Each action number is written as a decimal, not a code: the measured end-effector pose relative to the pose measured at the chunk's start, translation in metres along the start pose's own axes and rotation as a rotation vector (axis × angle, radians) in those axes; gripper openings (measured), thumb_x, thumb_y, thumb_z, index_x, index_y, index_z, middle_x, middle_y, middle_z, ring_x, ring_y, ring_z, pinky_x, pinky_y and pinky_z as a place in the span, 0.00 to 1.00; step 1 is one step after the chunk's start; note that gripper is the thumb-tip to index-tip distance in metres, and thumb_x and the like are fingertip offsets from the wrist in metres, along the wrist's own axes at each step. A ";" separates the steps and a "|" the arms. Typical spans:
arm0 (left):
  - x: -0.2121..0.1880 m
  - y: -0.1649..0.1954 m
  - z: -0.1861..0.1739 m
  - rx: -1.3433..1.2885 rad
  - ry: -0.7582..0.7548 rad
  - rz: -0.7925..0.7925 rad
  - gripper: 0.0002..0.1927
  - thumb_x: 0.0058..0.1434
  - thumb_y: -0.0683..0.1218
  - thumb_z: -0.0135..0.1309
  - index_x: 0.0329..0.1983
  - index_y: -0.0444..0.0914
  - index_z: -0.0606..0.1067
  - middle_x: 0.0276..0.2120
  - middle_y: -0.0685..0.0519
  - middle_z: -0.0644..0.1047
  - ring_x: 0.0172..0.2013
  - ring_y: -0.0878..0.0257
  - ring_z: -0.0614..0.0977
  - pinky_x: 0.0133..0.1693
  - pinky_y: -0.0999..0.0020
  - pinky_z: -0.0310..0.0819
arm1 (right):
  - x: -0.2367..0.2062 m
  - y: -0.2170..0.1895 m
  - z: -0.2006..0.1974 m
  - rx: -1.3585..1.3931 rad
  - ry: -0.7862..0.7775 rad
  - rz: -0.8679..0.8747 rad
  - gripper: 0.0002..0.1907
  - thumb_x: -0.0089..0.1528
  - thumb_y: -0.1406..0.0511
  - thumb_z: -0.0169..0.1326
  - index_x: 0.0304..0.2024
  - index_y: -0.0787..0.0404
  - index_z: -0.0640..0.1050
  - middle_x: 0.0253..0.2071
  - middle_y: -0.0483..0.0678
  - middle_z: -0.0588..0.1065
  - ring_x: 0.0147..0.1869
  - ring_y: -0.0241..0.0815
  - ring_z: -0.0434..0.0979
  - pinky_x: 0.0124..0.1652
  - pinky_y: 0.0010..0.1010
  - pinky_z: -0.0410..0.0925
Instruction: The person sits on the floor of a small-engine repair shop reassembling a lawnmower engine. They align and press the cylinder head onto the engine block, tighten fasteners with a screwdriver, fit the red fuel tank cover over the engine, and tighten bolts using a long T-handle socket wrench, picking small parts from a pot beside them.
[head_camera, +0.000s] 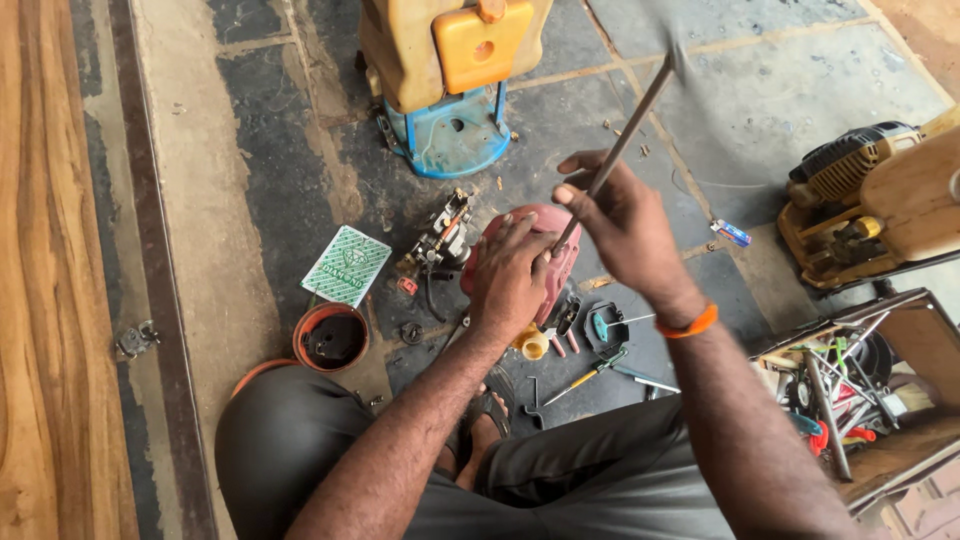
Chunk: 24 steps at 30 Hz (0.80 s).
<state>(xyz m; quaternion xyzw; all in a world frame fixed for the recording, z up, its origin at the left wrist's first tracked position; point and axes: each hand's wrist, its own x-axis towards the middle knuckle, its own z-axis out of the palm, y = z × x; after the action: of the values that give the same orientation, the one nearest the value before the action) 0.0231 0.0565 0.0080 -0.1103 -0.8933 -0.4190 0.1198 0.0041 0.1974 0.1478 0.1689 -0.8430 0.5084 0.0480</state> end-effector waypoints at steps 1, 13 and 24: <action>0.000 0.000 0.000 0.007 -0.002 -0.003 0.15 0.65 0.44 0.52 0.54 0.47 0.80 0.65 0.47 0.71 0.71 0.48 0.64 0.70 0.39 0.47 | 0.000 -0.003 -0.004 0.096 -0.064 -0.044 0.15 0.70 0.63 0.57 0.56 0.64 0.75 0.43 0.41 0.78 0.45 0.26 0.72 0.44 0.21 0.69; 0.000 0.005 -0.004 0.010 -0.038 -0.034 0.15 0.66 0.44 0.52 0.54 0.48 0.79 0.67 0.49 0.69 0.71 0.47 0.62 0.69 0.35 0.45 | 0.002 0.017 -0.023 0.096 -0.078 -0.017 0.09 0.66 0.66 0.60 0.47 0.64 0.81 0.41 0.42 0.81 0.37 0.28 0.75 0.38 0.22 0.71; -0.002 0.004 -0.004 -0.019 -0.013 -0.019 0.16 0.65 0.45 0.52 0.56 0.48 0.79 0.66 0.48 0.70 0.71 0.46 0.62 0.69 0.38 0.47 | 0.001 0.008 -0.004 -0.056 0.033 0.010 0.17 0.65 0.63 0.63 0.50 0.63 0.73 0.41 0.43 0.78 0.41 0.30 0.75 0.39 0.24 0.70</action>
<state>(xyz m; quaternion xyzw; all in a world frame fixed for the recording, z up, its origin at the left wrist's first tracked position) 0.0263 0.0555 0.0132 -0.1053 -0.8911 -0.4277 0.1090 -0.0001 0.2035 0.1434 0.1549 -0.8567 0.4878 0.0641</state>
